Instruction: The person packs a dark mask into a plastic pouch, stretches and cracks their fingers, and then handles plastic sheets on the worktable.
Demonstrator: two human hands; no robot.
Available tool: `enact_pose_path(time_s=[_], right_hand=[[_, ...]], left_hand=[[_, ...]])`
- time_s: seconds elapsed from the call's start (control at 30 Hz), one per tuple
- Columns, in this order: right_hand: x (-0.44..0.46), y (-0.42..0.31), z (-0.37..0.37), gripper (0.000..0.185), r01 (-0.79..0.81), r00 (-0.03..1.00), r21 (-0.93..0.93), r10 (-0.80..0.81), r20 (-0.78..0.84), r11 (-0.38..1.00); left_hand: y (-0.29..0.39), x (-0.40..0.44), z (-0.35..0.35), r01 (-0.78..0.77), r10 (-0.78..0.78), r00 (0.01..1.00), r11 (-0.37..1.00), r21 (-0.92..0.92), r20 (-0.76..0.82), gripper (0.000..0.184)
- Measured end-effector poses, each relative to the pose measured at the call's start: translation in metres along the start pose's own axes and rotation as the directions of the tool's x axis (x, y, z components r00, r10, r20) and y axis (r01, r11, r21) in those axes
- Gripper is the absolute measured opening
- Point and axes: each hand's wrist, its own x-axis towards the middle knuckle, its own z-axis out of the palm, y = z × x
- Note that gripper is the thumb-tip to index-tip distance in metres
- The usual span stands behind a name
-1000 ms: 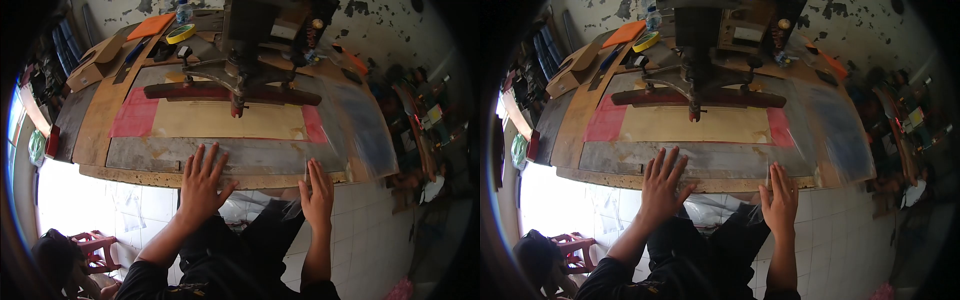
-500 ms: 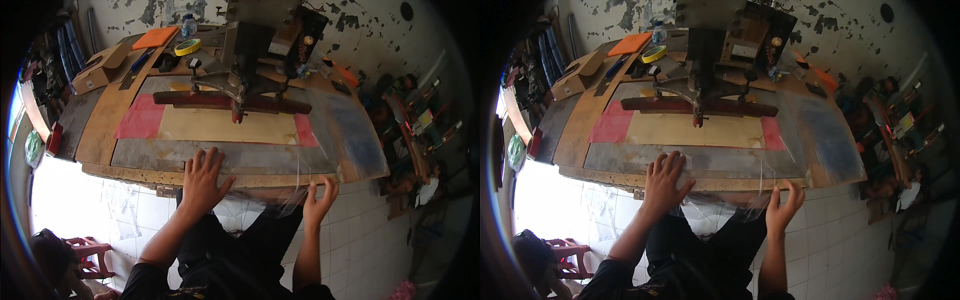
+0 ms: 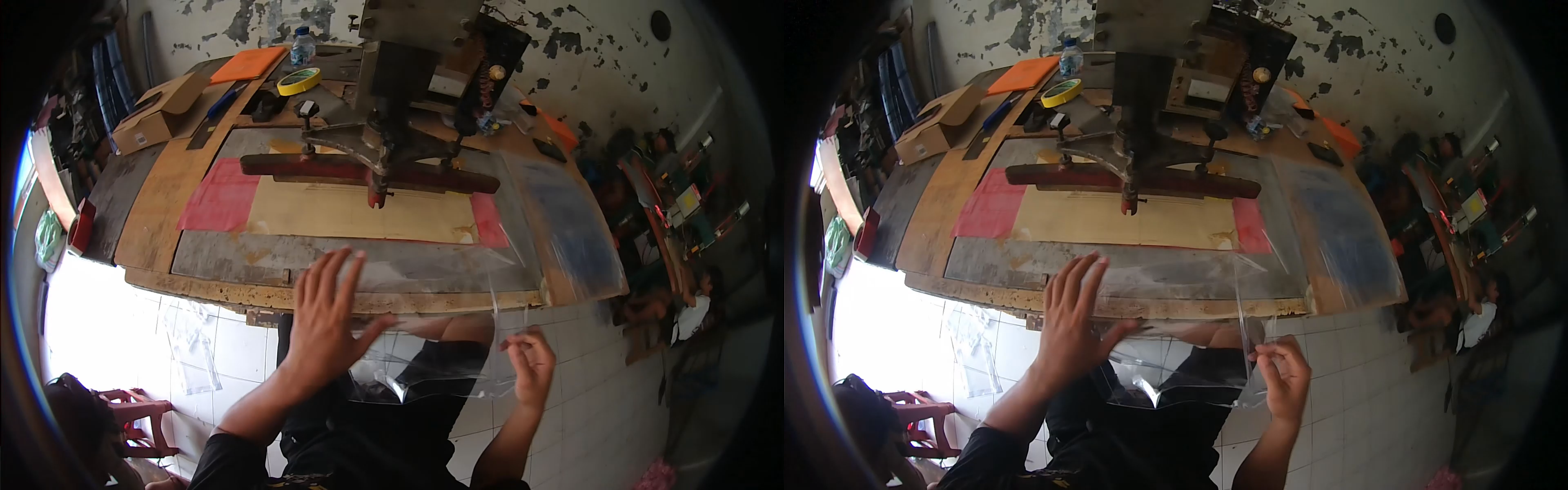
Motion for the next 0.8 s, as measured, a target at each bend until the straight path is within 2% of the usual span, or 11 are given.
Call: enact_pose_path(time_s=[0.03, 0.1, 0.2, 0.37, 0.43, 0.47, 0.5, 0.57, 0.6, 0.67, 0.8], right_hand=[[0.003, -0.019, -0.002, 0.010, 0.073, 0.996, -0.056, -0.070, 0.054, 0.996], [0.017, -0.067, 0.004, 0.012, 0.167, 0.974, -0.224, -0.126, 0.188, 0.960], [0.040, -0.116, 0.025, 0.015, 0.381, 0.895, -0.386, -0.231, 0.380, 0.840], [0.045, -0.138, 0.035, 0.024, 0.469, 0.856, -0.505, -0.231, 0.463, 0.725], [0.049, -0.127, 0.033, 0.036, 0.457, 0.868, -0.488, -0.254, 0.427, 0.743], [0.056, -0.124, 0.040, 0.046, 0.508, 0.859, -0.585, -0.426, 0.285, 0.633], [0.060, -0.118, 0.044, 0.057, 0.518, 0.790, -0.684, -0.593, 0.154, 0.514], [0.062, -0.091, 0.032, 0.078, 0.482, 0.822, -0.664, -0.557, 0.118, 0.571], [0.062, -0.078, 0.028, 0.081, 0.400, 0.891, -0.635, -0.443, 0.100, 0.661], [0.066, -0.059, 0.027, 0.086, 0.236, 0.969, -0.574, -0.234, 0.079, 0.785], [0.084, -0.024, 0.016, 0.074, 0.180, 0.972, -0.691, -0.017, 0.236, 0.701]], left_hand=[[0.013, 0.001, -0.008, 0.006, -0.006, 1.000, 1.000, 0.002, 0.003, 0.081], [0.039, 0.008, -0.020, -0.297, 0.301, 0.954, 0.943, -0.150, 0.003, 0.088], [0.075, 0.019, -0.031, -0.604, 0.606, 0.795, 0.794, 0.070, -0.005, 0.080], [0.090, 0.044, -0.064, -0.630, 0.627, 0.774, 0.751, 0.197, 0.086, 0.041], [0.077, 0.047, -0.067, -0.599, 0.594, 0.790, 0.801, -0.013, 0.149, 0.022], [0.066, 0.055, -0.065, -0.613, 0.616, 0.788, 0.787, -0.061, 0.021, 0.020], [0.058, 0.056, -0.066, -0.479, 0.489, 0.872, 0.856, -0.194, 0.000, 0.016], [0.037, 0.051, -0.056, -0.215, 0.209, 0.976, 0.904, -0.370, -0.057, 0.014], [0.027, 0.045, -0.049, -0.214, 0.207, 0.977, 0.905, -0.367, -0.058, 0.014], [0.005, 0.025, -0.030, 0.137, -0.130, 0.990, 0.818, -0.559, 0.053, 0.012], [-0.042, -0.019, 0.017, 0.300, -0.246, 0.950, 0.553, -0.777, 0.192, 0.023]])
